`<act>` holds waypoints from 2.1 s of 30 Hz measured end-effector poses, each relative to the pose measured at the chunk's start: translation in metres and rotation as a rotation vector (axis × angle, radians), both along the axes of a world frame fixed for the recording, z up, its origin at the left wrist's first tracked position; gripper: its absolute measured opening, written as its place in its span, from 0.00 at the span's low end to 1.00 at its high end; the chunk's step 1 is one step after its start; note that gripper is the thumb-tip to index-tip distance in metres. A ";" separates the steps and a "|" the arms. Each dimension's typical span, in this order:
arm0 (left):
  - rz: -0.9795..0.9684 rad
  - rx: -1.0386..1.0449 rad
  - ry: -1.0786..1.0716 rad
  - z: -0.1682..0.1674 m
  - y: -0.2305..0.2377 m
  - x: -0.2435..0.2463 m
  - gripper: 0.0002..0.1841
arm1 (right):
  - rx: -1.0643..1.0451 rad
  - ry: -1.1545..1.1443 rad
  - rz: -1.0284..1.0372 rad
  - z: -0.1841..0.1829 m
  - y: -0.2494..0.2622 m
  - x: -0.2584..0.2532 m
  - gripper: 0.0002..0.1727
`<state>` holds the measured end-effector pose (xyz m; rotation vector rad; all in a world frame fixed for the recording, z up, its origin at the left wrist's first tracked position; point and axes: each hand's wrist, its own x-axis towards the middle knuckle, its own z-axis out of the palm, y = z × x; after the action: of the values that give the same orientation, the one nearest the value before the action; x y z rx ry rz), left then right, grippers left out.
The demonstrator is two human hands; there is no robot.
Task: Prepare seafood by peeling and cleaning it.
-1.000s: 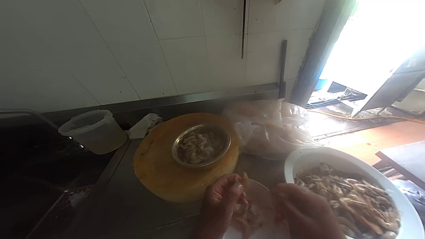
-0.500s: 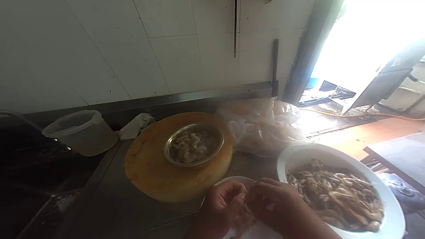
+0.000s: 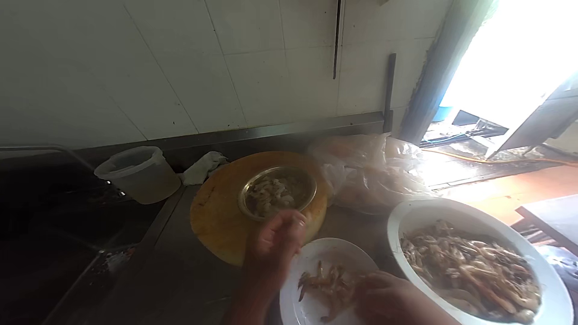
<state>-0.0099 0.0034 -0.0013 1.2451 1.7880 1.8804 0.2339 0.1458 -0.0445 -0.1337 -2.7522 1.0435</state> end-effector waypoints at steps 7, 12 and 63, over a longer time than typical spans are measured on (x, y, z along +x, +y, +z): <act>0.387 -0.830 0.527 0.064 0.027 -0.053 0.21 | 0.281 -0.312 -0.166 0.017 0.004 -0.048 0.16; 0.470 -0.446 0.661 0.044 0.015 -0.016 0.18 | 0.345 -0.549 -0.066 0.011 0.001 -0.087 0.12; -0.236 -0.046 -0.191 -0.044 -0.001 0.036 0.09 | -0.629 0.210 -0.360 -0.002 -0.018 -0.034 0.15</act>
<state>0.0261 0.0029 -0.0456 1.1614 1.5067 1.7515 0.2001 0.1281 -0.0461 -0.5468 -2.0261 1.6489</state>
